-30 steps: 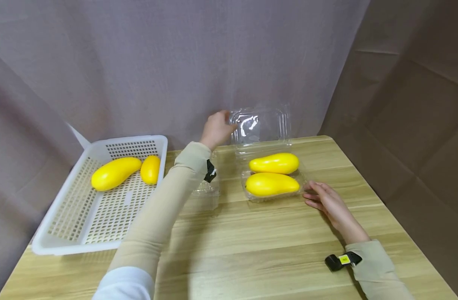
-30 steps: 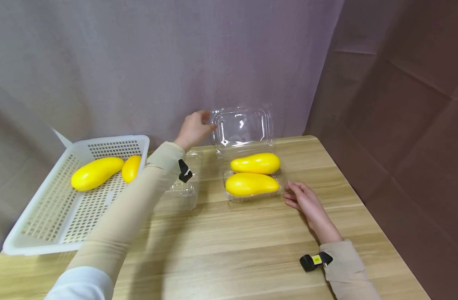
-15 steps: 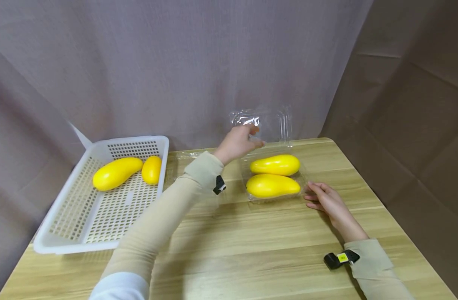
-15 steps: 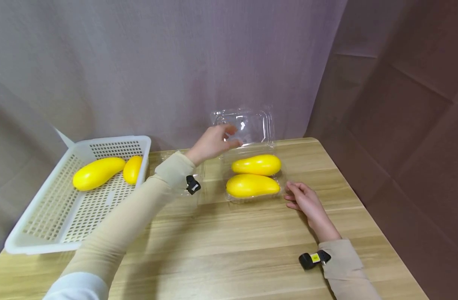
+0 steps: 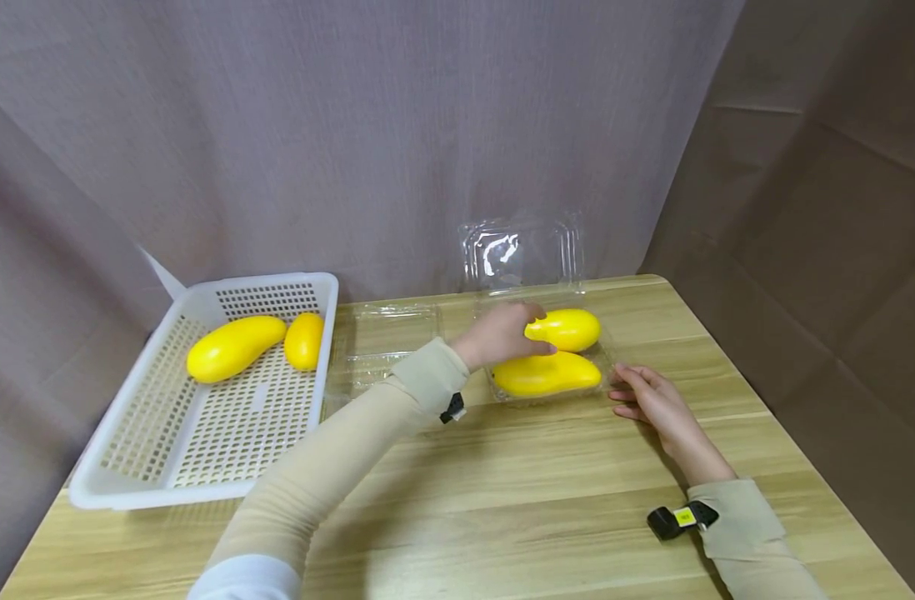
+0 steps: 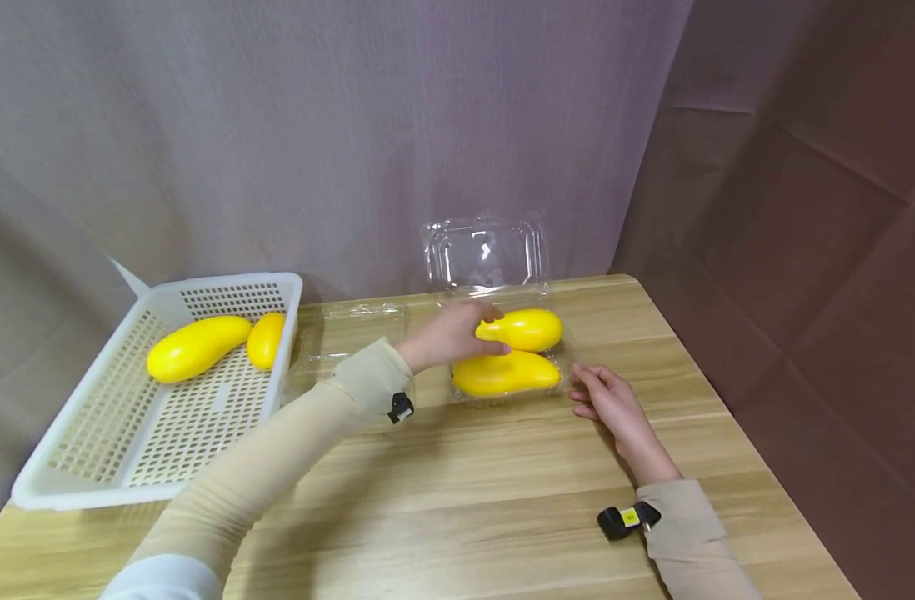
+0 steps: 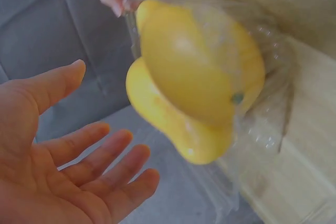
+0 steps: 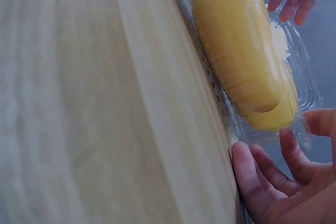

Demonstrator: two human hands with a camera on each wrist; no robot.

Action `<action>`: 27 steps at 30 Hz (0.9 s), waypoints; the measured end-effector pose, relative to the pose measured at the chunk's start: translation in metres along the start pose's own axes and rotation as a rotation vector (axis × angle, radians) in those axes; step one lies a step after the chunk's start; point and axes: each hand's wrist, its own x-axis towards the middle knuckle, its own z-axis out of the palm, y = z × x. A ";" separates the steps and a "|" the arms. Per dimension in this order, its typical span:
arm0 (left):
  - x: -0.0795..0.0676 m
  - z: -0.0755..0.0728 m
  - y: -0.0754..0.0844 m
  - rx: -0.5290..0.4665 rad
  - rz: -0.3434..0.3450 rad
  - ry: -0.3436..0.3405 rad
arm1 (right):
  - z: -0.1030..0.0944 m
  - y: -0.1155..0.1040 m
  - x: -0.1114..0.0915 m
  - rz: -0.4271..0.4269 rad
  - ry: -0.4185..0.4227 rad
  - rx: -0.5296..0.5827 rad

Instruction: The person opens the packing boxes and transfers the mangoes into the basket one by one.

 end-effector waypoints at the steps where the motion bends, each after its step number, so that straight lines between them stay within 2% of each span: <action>1: 0.000 0.003 0.000 0.012 0.001 -0.007 | 0.000 0.000 0.000 -0.002 0.000 0.000; 13: -0.004 0.029 -0.004 0.130 -0.038 -0.074 | 0.001 0.001 0.000 -0.012 0.009 -0.008; 22: -0.005 0.039 -0.008 0.206 -0.023 -0.066 | 0.001 0.000 -0.001 -0.012 0.007 -0.011; 27: -0.005 0.042 -0.010 0.215 -0.025 -0.081 | 0.001 0.000 -0.001 -0.010 0.008 -0.016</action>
